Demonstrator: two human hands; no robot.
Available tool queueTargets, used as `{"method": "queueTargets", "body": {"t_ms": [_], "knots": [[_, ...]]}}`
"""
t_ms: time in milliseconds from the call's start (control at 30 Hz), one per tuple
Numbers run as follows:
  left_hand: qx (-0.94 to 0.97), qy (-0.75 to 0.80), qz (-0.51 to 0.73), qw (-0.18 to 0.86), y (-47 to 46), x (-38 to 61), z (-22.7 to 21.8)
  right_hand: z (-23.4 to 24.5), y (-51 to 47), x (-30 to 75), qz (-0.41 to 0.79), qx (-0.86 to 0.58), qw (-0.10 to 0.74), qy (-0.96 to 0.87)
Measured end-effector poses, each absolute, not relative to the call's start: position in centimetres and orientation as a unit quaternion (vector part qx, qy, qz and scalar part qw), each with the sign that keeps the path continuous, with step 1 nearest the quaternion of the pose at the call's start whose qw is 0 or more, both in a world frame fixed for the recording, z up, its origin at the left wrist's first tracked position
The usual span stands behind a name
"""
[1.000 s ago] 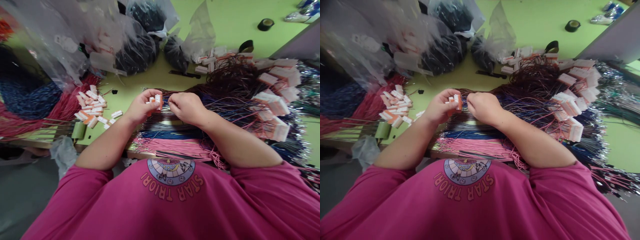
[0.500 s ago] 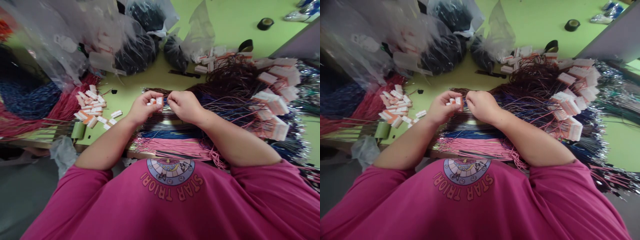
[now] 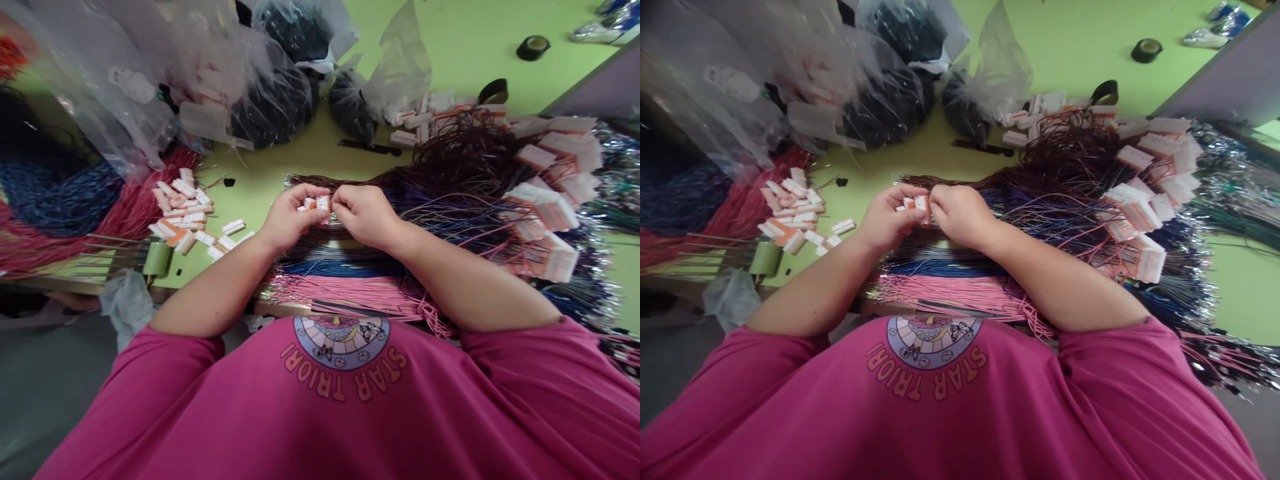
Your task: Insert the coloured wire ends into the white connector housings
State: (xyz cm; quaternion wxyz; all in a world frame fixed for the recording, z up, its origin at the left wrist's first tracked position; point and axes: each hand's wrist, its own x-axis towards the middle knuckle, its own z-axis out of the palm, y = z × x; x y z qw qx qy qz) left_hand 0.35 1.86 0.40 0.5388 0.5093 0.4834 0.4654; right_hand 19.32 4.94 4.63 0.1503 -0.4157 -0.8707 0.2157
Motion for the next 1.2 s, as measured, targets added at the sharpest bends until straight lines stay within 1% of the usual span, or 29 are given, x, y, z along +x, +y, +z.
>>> {"method": "queueTargets", "body": {"t_ms": [167,233,300,400,433,500,567,600,667,800,1033,1133,1200], "knots": [[0.519,0.489,0.472,0.518,1.8,0.3,1.1,5.3,5.1,19.4,0.197,-0.405,0.126,-0.884],[0.530,0.490,0.471,0.507,2.0,0.1,1.4,5.7,5.2,19.7,0.179,-0.396,0.102,-0.895],[0.538,0.499,0.462,0.499,2.3,-0.3,1.5,6.2,5.1,20.1,0.137,-0.382,0.076,-0.911],[0.523,0.530,0.470,0.475,2.8,-0.9,1.4,6.6,4.3,20.4,0.031,-0.343,0.066,-0.936],[0.516,0.540,0.476,0.465,3.0,-1.1,1.4,6.6,3.9,20.4,0.013,-0.323,0.052,-0.945],[0.511,0.555,0.477,0.453,3.2,-1.4,1.3,6.2,3.3,20.1,0.035,-0.278,-0.023,-0.960],[0.513,0.564,0.465,0.451,3.3,-1.4,1.4,5.5,2.9,19.6,0.098,-0.247,-0.117,-0.957],[0.513,0.567,0.461,0.452,3.2,-1.4,1.5,5.2,2.9,19.3,0.124,-0.242,-0.150,-0.951],[0.510,0.570,0.456,0.456,3.1,-1.2,1.8,4.7,3.0,19.0,0.151,-0.254,-0.174,-0.939],[0.508,0.568,0.448,0.467,2.9,-1.1,2.1,5.0,3.8,19.1,0.194,-0.272,-0.154,-0.930],[0.516,0.544,0.448,0.488,3.2,-1.6,1.5,6.2,5.1,20.3,0.309,-0.246,-0.102,-0.913],[0.533,0.529,0.441,0.492,3.2,-1.8,1.5,6.3,5.3,20.7,0.347,-0.234,-0.051,-0.907],[0.532,0.521,0.439,0.503,3.2,-1.8,1.6,6.3,5.0,20.8,0.394,-0.225,-0.001,-0.891]]}}
